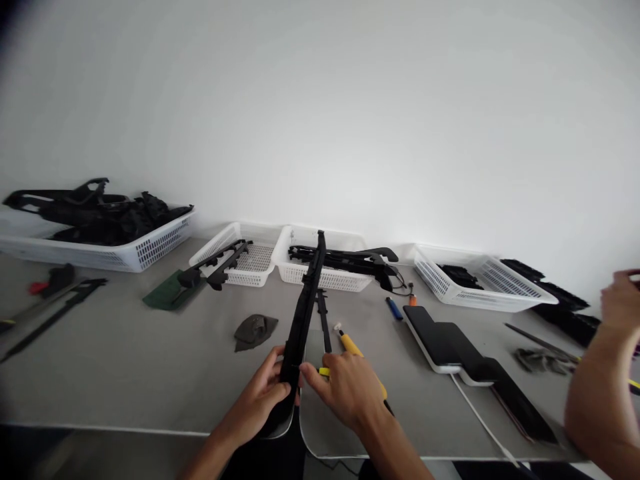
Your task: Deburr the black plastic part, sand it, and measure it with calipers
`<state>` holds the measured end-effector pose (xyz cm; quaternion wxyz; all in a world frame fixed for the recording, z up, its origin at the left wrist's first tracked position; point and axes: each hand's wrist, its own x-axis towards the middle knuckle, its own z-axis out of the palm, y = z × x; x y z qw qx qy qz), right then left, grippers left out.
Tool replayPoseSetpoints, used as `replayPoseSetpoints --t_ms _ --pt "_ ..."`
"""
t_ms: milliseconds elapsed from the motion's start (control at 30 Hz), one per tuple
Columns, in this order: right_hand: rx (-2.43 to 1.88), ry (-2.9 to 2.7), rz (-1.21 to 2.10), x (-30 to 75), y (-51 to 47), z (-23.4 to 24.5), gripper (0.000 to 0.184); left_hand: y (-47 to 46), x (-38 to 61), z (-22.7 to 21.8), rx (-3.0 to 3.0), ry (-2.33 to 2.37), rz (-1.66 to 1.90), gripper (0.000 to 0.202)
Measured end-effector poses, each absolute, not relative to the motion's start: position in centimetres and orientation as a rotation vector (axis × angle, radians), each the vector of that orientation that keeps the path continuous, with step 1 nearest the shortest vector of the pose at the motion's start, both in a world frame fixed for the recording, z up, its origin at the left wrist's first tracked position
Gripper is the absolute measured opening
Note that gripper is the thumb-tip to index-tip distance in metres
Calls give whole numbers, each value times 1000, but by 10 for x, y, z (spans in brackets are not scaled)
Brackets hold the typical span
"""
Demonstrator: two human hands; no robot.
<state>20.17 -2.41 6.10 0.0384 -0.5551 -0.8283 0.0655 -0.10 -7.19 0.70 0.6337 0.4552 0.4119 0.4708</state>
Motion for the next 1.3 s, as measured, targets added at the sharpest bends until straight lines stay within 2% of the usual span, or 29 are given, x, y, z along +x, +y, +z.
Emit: replayPoseSetpoints --t_ms 367,833,1300 --pt "-1627 -2658 6 199 -15 61 64 -73 0 9 1117 946 984 55" --pt "-1659 -2573 19 203 -16 63 65 -72 0 8 1129 936 1010 50" --pt "-1697 -2538 89 205 -19 51 59 -73 -2 11 1112 932 1012 57"
